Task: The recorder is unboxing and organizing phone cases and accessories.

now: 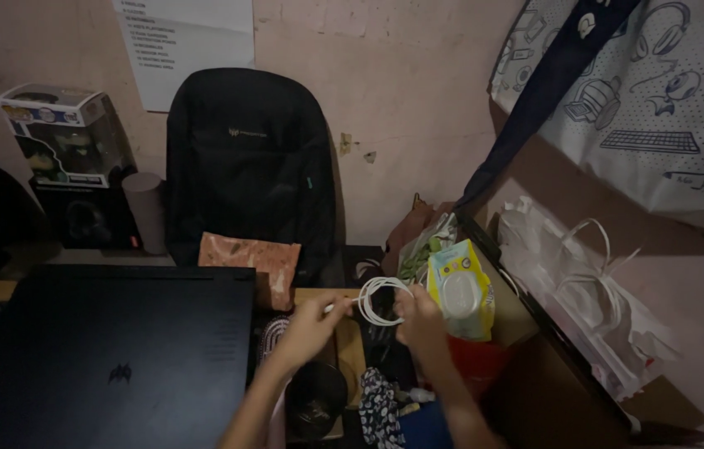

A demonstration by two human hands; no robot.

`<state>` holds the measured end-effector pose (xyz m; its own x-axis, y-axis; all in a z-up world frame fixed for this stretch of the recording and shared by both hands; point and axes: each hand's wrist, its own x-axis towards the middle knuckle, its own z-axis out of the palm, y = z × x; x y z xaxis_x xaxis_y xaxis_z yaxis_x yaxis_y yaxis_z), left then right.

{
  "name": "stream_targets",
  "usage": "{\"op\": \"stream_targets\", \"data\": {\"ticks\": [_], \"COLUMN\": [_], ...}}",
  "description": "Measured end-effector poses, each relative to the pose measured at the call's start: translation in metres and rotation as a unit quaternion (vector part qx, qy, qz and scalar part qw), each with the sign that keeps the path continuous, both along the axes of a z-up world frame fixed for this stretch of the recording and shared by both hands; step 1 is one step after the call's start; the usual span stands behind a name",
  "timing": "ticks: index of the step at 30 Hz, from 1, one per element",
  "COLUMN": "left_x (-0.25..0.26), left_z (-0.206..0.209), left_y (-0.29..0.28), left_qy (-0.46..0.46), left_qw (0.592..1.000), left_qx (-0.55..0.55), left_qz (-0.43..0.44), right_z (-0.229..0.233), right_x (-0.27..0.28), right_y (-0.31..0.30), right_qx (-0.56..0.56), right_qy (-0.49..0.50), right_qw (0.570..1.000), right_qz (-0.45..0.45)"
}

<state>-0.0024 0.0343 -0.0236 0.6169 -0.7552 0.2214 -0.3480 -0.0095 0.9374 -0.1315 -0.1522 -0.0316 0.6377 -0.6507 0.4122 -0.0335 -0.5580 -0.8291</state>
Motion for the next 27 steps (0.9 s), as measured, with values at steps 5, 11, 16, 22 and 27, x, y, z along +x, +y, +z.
{"op": "stream_targets", "data": {"ticks": [5,11,16,22,27], "left_x": [0.006,0.003,0.006,0.013,0.016], "left_z": [-0.027,-0.016,-0.035,-0.054,-0.081], "left_y": [-0.001,0.015,0.012,0.032,0.05], "left_qy": [0.093,0.228,0.271,0.262,0.09], "left_qw": [0.994,0.974,0.962,0.965,0.995], "left_qx": [-0.051,0.016,0.017,-0.027,0.038], "left_qz": [0.034,0.002,0.003,-0.01,0.019], "right_z": [0.01,-0.009,-0.003,-0.013,-0.071], "right_x": [0.008,0.011,0.009,0.007,0.02], "right_y": [0.015,0.016,0.025,0.044,0.044], "right_qx": [0.227,0.29,0.301,0.315,0.274], "right_qy": [0.022,0.025,0.077,0.23,0.255], "right_qw": [0.973,0.949,0.94,0.895,0.895], "right_qz": [0.023,0.123,0.14,0.218,0.241]}}
